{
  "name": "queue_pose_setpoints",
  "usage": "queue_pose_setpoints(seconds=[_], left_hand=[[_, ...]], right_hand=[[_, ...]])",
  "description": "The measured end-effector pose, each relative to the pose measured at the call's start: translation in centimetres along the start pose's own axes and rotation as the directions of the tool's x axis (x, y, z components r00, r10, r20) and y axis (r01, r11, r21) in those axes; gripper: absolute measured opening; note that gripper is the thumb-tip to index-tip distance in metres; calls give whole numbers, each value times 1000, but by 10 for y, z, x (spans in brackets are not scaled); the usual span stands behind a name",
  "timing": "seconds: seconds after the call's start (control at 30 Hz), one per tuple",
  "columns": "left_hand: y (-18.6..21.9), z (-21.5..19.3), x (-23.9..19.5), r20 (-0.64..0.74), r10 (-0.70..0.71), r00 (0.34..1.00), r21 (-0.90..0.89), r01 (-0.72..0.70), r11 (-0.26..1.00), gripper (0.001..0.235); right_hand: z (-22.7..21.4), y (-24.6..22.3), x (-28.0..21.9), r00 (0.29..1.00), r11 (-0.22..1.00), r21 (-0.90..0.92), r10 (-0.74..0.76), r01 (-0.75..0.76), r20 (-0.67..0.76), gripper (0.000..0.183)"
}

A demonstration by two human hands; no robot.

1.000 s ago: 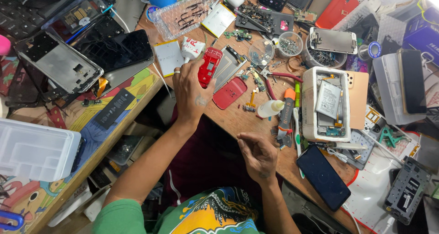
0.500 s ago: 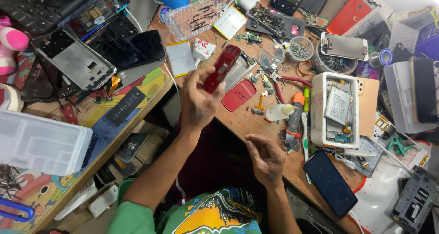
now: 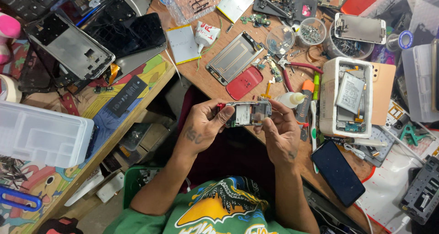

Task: The person uses a utility knife to pry open and separate the back cover from a red mobile phone. They carefully lift internal components and continue to detach the cover from the frame.

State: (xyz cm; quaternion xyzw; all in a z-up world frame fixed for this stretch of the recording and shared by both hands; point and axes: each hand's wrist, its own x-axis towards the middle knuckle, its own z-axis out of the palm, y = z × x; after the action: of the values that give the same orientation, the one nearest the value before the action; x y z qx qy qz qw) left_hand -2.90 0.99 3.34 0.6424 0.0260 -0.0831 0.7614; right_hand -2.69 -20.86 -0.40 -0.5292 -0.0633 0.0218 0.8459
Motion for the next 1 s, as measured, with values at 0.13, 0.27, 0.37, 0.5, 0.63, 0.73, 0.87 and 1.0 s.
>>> queue_pose_setpoints(seconds=[0.13, 0.27, 0.37, 0.5, 0.63, 0.73, 0.87, 1.0], left_hand=[[-2, 4, -2, 16, 20, 1000, -126, -18, 992, 39], [-1, 2, -11, 70, 59, 996, -232, -41, 972, 39], [1, 1, -16, 85, 31, 996, -234, -11, 972, 43], [4, -2, -19, 125, 68, 990, -253, -35, 967, 53], [0, -5, -20, 175, 128, 976, -239, -85, 967, 66], [-6, -5, -19, 176, 89, 980, -183, -56, 982, 62], [-17, -5, -9, 186, 91, 978, -130, -68, 989, 58], [-26, 1, 2, 188, 90, 978, -157, -61, 986, 52]], right_hand=[[-4, 4, -4, 1000, 999, -50, -7, 6, -23, 45], [-14, 2, -8, 999, 1000, -14, 17, -18, -50, 48], [-16, 2, -13, 998, 999, -15, 37, -38, -53, 48], [-17, 1, -16, 996, 998, -25, 63, -65, -60, 48], [-18, -2, -19, 995, 998, -23, 65, -67, -71, 49], [-21, -8, -22, 997, 994, -89, 57, -62, -50, 52], [-23, -22, -32, 999, 908, -417, 28, -37, -29, 63], [-18, -30, -41, 996, 817, -569, 59, -90, -72, 64]])
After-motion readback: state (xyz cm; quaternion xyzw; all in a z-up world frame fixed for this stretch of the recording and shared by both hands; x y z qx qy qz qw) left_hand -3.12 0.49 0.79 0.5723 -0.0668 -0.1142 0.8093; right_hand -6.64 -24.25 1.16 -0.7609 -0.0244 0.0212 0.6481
